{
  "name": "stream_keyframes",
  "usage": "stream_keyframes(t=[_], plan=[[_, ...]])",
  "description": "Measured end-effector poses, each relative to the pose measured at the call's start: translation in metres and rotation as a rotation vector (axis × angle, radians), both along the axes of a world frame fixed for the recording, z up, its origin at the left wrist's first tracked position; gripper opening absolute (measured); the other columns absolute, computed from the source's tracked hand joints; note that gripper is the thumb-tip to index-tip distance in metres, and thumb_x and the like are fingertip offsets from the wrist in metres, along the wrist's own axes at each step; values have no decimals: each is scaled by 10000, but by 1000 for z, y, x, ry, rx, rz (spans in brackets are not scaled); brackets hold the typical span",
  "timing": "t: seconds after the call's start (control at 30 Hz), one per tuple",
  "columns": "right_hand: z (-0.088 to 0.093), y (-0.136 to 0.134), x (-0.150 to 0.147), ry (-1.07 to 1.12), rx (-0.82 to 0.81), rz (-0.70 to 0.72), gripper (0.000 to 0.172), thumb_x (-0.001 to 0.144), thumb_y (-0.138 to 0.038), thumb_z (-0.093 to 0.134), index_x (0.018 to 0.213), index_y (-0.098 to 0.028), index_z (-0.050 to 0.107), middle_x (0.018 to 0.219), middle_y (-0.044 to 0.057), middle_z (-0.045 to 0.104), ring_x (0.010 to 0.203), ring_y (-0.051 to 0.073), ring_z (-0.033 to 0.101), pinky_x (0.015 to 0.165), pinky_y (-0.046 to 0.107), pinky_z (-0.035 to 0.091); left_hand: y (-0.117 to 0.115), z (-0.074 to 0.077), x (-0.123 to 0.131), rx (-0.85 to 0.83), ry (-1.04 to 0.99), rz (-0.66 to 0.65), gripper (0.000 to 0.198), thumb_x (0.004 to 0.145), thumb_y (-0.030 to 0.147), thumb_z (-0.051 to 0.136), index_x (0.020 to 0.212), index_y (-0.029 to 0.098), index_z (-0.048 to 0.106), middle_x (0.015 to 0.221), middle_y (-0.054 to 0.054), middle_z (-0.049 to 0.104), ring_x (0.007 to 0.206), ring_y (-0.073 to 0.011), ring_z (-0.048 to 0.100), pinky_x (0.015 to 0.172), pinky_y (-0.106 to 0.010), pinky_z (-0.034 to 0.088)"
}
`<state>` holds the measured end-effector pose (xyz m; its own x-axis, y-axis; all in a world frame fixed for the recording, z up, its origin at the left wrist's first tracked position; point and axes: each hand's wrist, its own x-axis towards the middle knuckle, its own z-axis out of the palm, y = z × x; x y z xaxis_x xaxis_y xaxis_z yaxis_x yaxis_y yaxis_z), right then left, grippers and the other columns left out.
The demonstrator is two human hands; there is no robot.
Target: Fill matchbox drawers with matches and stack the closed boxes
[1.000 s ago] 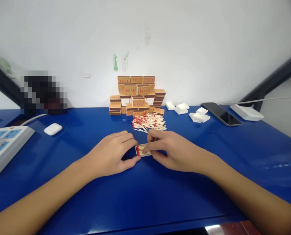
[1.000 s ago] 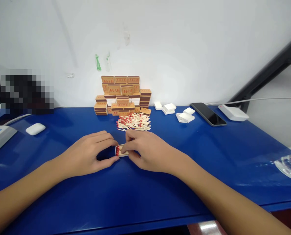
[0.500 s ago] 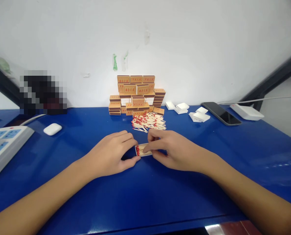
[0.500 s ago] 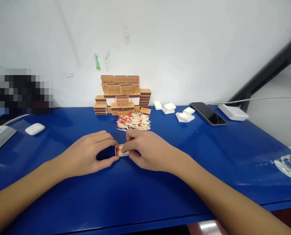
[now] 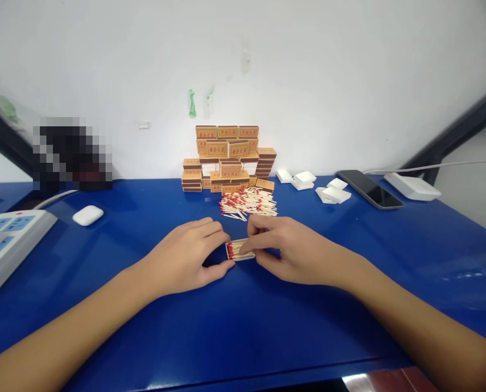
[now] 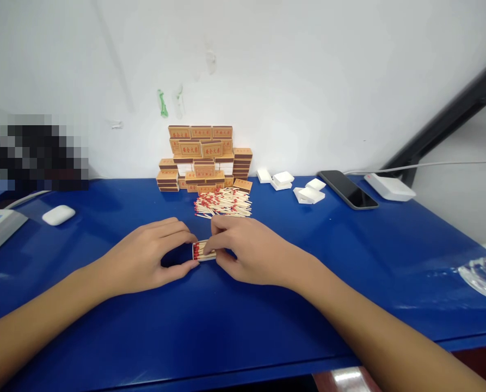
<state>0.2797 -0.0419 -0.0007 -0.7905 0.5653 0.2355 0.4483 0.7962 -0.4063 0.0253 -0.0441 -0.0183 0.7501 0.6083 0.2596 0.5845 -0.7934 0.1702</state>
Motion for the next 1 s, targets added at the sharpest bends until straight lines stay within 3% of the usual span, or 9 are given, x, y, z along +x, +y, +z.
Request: stream_keyframes(t=[0.3, 0.5, 0.7, 1.0], plan=[[-1, 0, -1, 4, -27, -21, 250, 902, -37, 570, 927, -177, 775, 901, 38, 599, 756, 141, 556, 689, 281, 420, 0, 0, 0, -4, -5, 0, 224, 994, 368, 639, 1079, 166, 683, 975, -69, 702, 935, -247, 660, 821, -384, 555], [-5, 0, -2, -4, -2, -103, 107, 926, -147, 641, 899, -168, 742, 890, 38, 617, 760, 151, 567, 685, 288, 427, 0, -1, -1, 7, -2, 0, 231, 998, 369, 635, 1100, 166, 679, 1000, -72, 706, 946, -247, 661, 836, -389, 554], [-8, 1, -4, -1, 0, -99, 151, 998, -183, 596, 915, -168, 721, 900, 43, 622, 771, 150, 578, 677, 282, 422, 0, 0, 0, 4, -1, 3, 234, 1001, 382, 628, 1089, 171, 679, 987, -73, 703, 932, -245, 658, 816, -385, 552], [-5, 1, -1, 36, -36, -96, 156, 989, -193, 615, 1039, -197, 762, 947, 47, 615, 781, 151, 579, 722, 301, 462, -1, 0, -1, -15, -19, 10, 220, 975, 348, 668, 1091, 163, 695, 989, -72, 704, 949, -253, 661, 843, -398, 558]])
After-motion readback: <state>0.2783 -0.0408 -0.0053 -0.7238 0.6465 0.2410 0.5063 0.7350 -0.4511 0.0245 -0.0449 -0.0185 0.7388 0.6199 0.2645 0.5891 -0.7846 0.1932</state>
